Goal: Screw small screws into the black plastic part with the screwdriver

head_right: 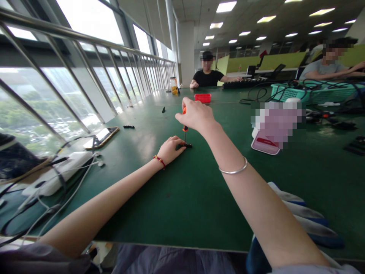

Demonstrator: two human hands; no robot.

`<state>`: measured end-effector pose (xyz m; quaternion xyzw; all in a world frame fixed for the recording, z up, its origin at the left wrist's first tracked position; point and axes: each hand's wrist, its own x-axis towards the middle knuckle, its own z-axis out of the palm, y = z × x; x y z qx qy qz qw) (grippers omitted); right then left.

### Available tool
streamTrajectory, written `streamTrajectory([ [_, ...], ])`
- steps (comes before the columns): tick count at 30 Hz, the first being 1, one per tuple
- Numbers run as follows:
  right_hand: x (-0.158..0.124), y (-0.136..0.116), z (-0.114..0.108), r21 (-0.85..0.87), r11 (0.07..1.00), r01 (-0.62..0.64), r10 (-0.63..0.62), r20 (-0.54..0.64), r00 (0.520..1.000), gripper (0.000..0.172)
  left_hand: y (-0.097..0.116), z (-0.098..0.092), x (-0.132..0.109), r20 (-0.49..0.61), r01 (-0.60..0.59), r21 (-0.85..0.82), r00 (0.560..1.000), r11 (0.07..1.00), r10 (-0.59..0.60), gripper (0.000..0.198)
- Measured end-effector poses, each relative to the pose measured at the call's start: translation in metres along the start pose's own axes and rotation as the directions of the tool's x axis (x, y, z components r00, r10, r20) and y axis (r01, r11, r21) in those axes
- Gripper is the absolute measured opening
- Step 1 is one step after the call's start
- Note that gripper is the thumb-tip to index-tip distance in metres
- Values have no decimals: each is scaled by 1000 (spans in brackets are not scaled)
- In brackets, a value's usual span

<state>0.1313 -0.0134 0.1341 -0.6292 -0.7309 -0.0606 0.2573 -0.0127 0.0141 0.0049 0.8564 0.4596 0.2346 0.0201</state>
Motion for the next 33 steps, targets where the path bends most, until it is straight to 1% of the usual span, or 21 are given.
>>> streamTrajectory([
  [3,-1,-1,-1,4,1000,-13,13,33,999,31,0,0,0,0,5,-14,1000,1000,-5,17],
  [5,-1,-1,-1,-4,1000,-14,14,14,1000,34,0,0,0,-4,8,-28,1000,1000,-8,17],
  [7,-1,0,-1,-13,1000,-13,13,-7,1000,29,-2,0,0,-8,14,-52,1000,999,-14,16],
  [8,-1,1,-1,-14,1000,-12,12,-11,1000,27,-3,0,1,-9,20,-71,1000,997,-20,16],
  [12,1,3,1,15,1000,-25,25,13,1000,30,-9,2,3,-10,71,-186,997,980,-74,15],
  [15,2,4,1,35,999,-19,19,9,1000,36,-11,4,5,-7,92,-240,995,966,-96,15],
  [19,2,4,3,21,999,-26,26,-20,999,26,-11,4,6,-5,100,-252,994,963,-105,14],
  [24,4,7,7,11,1000,-11,11,-11,1000,29,-10,5,7,-7,97,-235,995,967,-101,14],
  [28,3,7,7,-10,1000,0,0,-17,1000,21,-10,4,7,-8,88,-219,996,972,-92,14],
  [30,3,6,7,-15,1000,-4,4,-17,1000,22,-10,4,6,-8,86,-218,996,972,-90,15],
  [33,1,4,5,5,1000,-2,2,-20,1000,29,-10,4,6,-5,85,-219,996,972,-88,15],
])
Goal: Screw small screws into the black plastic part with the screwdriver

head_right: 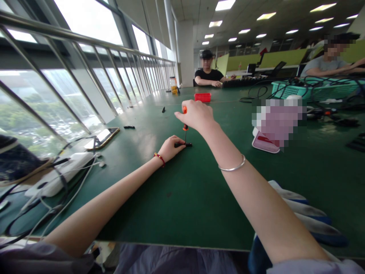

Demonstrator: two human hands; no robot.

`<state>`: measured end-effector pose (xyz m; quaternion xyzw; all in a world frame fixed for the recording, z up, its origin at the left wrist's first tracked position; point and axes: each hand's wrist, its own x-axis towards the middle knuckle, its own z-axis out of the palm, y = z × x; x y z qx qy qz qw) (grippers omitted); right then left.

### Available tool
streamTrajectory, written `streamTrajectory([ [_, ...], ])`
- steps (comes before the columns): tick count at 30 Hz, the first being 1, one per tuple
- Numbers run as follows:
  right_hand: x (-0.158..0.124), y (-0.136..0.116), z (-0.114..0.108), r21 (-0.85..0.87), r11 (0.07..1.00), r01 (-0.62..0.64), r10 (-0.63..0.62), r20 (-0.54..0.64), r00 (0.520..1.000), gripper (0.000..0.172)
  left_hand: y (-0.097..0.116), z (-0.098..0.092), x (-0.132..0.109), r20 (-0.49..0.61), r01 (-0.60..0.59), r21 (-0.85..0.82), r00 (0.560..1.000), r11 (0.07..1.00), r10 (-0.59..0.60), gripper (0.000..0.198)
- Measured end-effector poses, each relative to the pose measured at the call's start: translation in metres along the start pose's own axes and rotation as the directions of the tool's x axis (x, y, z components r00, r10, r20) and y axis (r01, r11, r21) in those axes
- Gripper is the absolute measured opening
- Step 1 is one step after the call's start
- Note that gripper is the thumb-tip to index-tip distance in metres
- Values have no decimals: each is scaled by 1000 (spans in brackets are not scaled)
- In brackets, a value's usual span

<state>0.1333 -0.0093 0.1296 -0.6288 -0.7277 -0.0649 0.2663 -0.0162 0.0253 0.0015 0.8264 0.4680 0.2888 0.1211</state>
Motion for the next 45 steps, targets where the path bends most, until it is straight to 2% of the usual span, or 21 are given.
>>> streamTrajectory([
  [2,0,-1,0,9,1000,6,-5,-14,1000,33,0,0,0,1,-2,1,1000,1000,2,15],
  [6,1,0,1,-2,1000,-13,13,-48,999,29,-1,0,0,-4,-7,-3,1000,1000,7,15],
  [11,1,0,1,7,1000,-25,25,8,1000,34,-1,0,0,2,-8,-3,1000,1000,8,16],
  [13,1,0,0,-10,1000,-22,22,7,1000,37,0,0,0,4,-10,1,1000,1000,10,16],
  [17,0,-1,0,-8,1000,-12,12,-2,1000,30,0,0,0,1,-10,8,1000,1000,10,16],
  [24,0,-4,3,34,999,-21,20,27,999,38,-1,1,0,-5,-8,10,1000,1000,8,14],
  [27,0,-5,3,28,999,-28,28,1,1000,27,-1,1,0,-5,-8,13,1000,1000,8,14],
  [34,-1,-5,1,17,999,-46,46,1,999,35,1,1,-1,-2,0,18,1000,1000,0,15],
  [38,-1,-5,1,11,999,-51,51,-5,999,26,0,0,-1,-4,-4,21,1000,1000,4,15],
  [45,-1,-5,1,-3,999,-44,44,0,999,39,0,0,-1,-2,-5,19,1000,1000,5,14],
])
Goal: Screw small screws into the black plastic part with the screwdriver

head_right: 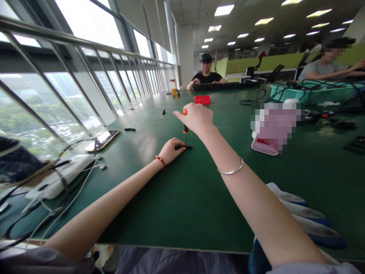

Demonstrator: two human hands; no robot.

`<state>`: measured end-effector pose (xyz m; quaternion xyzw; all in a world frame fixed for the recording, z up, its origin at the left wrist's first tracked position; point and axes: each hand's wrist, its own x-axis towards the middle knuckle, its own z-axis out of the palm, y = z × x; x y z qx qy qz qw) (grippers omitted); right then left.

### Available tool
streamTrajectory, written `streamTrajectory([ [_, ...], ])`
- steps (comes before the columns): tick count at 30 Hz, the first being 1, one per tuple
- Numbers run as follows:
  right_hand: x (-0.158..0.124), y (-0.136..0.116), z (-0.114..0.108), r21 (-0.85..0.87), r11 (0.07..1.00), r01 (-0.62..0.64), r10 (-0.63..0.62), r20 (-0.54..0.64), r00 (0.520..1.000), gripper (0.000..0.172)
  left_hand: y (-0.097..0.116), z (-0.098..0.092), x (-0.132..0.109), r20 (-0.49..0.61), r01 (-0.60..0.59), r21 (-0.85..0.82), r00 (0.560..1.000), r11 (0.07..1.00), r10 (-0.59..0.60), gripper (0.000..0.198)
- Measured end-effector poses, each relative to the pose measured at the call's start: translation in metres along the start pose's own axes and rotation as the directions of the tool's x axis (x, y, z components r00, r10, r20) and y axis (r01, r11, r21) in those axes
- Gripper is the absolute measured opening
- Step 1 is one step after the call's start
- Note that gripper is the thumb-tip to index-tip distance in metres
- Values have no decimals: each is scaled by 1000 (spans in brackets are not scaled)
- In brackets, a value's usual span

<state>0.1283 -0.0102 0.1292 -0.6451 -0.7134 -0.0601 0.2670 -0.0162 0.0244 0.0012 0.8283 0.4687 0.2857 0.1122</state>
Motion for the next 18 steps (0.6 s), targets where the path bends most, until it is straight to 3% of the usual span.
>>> streamTrajectory([
  [4,-1,-1,-1,-1,1000,-5,5,-3,1000,28,0,0,0,-1,-1,5,1000,1000,1,15],
  [10,-1,0,0,14,1000,-9,9,6,1000,37,0,0,0,-5,-8,8,1000,1000,8,15],
  [14,0,2,-1,36,999,2,-2,10,1000,26,0,1,1,0,-4,15,1000,1000,4,14],
  [18,0,1,0,58,998,-15,14,14,1000,32,-1,1,0,-1,0,13,1000,1000,0,14],
])
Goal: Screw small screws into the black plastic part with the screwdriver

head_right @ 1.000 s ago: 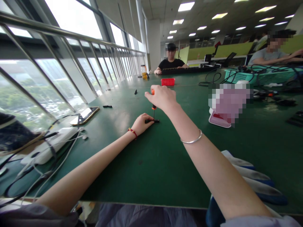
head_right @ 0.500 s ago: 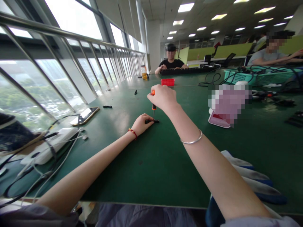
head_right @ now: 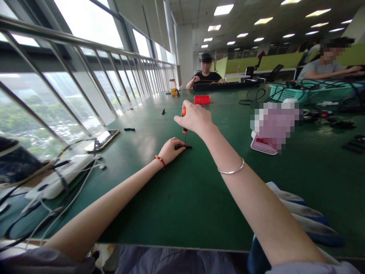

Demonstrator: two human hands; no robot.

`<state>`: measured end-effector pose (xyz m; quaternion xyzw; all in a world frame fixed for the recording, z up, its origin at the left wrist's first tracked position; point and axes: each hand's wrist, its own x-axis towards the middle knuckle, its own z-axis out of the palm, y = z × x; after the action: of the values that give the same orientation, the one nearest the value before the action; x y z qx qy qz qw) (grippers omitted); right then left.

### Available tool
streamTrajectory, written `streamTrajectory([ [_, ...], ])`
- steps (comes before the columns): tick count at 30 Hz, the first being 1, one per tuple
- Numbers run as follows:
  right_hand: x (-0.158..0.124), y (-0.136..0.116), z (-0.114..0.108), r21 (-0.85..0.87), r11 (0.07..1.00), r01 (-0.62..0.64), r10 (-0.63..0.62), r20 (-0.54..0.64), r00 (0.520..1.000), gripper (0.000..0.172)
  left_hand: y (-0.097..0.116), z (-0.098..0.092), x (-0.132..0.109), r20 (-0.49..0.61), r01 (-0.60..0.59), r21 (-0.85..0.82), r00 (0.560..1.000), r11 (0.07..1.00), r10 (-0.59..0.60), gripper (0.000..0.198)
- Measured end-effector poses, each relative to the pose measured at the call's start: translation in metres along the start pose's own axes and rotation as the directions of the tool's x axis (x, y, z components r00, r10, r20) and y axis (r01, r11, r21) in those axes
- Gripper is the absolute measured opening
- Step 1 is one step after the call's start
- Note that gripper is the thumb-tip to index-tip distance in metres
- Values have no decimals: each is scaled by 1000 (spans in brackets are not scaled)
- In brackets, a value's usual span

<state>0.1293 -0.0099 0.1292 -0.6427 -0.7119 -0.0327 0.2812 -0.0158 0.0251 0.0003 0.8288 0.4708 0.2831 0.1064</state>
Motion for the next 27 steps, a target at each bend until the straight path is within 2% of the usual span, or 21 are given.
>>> streamTrajectory([
  [4,0,-5,2,-19,1000,8,-7,27,1000,38,0,-1,0,-2,-5,3,1000,1000,5,14],
  [7,4,-11,1,-42,999,17,-15,40,999,26,0,-2,0,1,-2,13,1000,1000,2,14],
  [11,6,-15,-3,-54,997,49,-43,104,994,30,1,-3,-1,-3,-5,36,1000,999,5,14],
  [13,3,-14,-3,-56,996,64,-57,109,992,25,1,-4,-2,2,-7,50,1000,999,7,15],
  [15,-4,-11,-1,-56,997,57,-53,64,997,25,0,-4,-2,5,-14,58,1000,998,14,16],
  [17,-11,-7,3,-70,996,57,-60,-28,998,33,-1,-4,-2,9,-27,65,1000,998,27,17],
  [19,-18,-3,6,-64,997,50,-55,-75,996,32,-1,-4,-2,10,-34,75,999,997,33,18],
  [22,-24,3,6,-13,999,30,-31,-63,998,18,-1,-4,-3,8,-39,98,999,994,39,19],
  [27,-30,10,3,92,995,-46,49,-32,998,21,2,-4,-5,5,-54,119,999,991,54,19],
])
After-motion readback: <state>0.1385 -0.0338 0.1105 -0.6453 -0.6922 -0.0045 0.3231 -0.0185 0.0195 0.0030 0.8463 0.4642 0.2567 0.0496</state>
